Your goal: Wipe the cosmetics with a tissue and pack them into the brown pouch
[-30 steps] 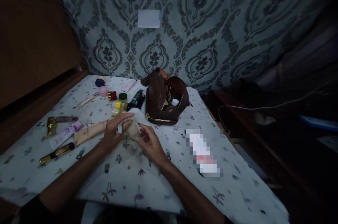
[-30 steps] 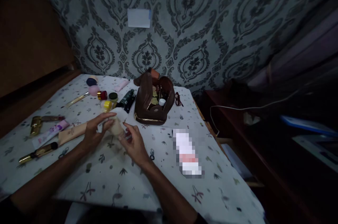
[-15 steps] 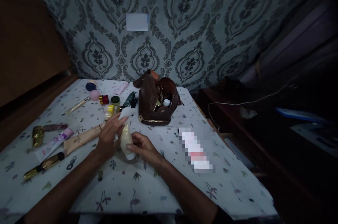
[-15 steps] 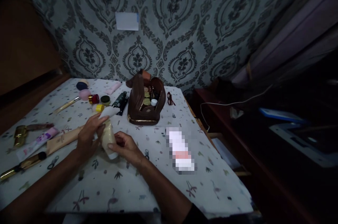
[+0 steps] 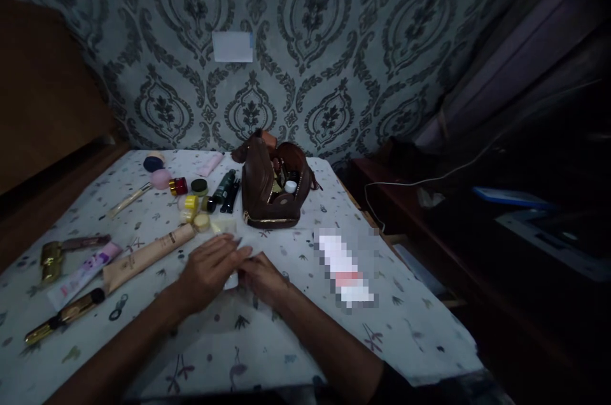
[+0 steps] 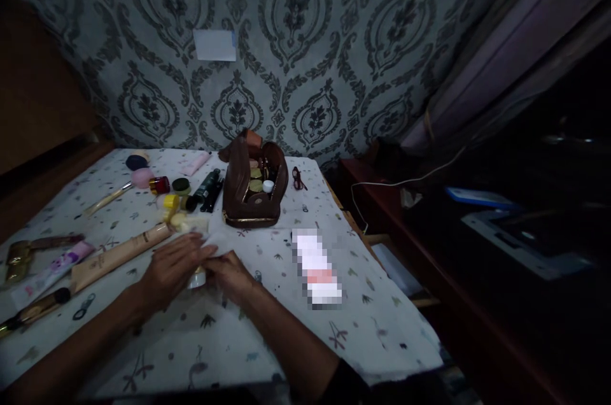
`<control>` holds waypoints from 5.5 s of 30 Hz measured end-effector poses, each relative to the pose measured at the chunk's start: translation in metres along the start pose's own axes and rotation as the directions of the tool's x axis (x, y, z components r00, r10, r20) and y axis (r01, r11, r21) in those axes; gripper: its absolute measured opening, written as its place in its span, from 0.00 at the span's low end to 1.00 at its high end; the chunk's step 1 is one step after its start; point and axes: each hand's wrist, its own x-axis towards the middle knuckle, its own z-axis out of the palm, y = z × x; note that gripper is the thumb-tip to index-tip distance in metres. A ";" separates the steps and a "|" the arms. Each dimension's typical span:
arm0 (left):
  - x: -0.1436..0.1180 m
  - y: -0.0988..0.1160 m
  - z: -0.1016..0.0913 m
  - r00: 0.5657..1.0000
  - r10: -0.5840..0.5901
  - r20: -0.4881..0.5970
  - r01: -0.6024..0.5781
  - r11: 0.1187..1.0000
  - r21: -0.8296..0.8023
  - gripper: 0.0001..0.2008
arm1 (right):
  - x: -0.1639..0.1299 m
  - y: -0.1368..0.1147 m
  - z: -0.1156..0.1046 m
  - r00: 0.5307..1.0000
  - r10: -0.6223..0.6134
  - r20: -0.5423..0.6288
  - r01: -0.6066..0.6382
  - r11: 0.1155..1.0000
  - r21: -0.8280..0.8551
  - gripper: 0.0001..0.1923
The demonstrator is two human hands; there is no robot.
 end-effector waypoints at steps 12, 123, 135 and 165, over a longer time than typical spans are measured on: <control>0.091 -0.009 0.013 0.848 -0.487 0.210 0.526 0.824 -0.213 0.11 | -0.051 -0.077 -0.037 0.941 -0.251 -0.225 0.245 0.968 -0.055 0.27; 0.061 -0.037 0.046 0.865 -0.187 0.466 0.040 0.951 0.307 0.27 | 0.064 -0.227 -0.056 0.985 0.129 0.116 0.171 -0.597 -0.783 0.15; 0.062 -0.036 0.046 0.860 -0.186 0.475 0.005 0.934 0.357 0.27 | 0.060 -0.227 -0.057 0.981 0.102 0.167 0.194 -0.602 -0.774 0.11; 0.002 -0.009 0.006 0.654 -0.200 0.729 0.190 0.977 0.098 0.12 | 0.075 -0.212 -0.079 0.942 0.028 0.336 0.237 -0.762 -0.603 0.11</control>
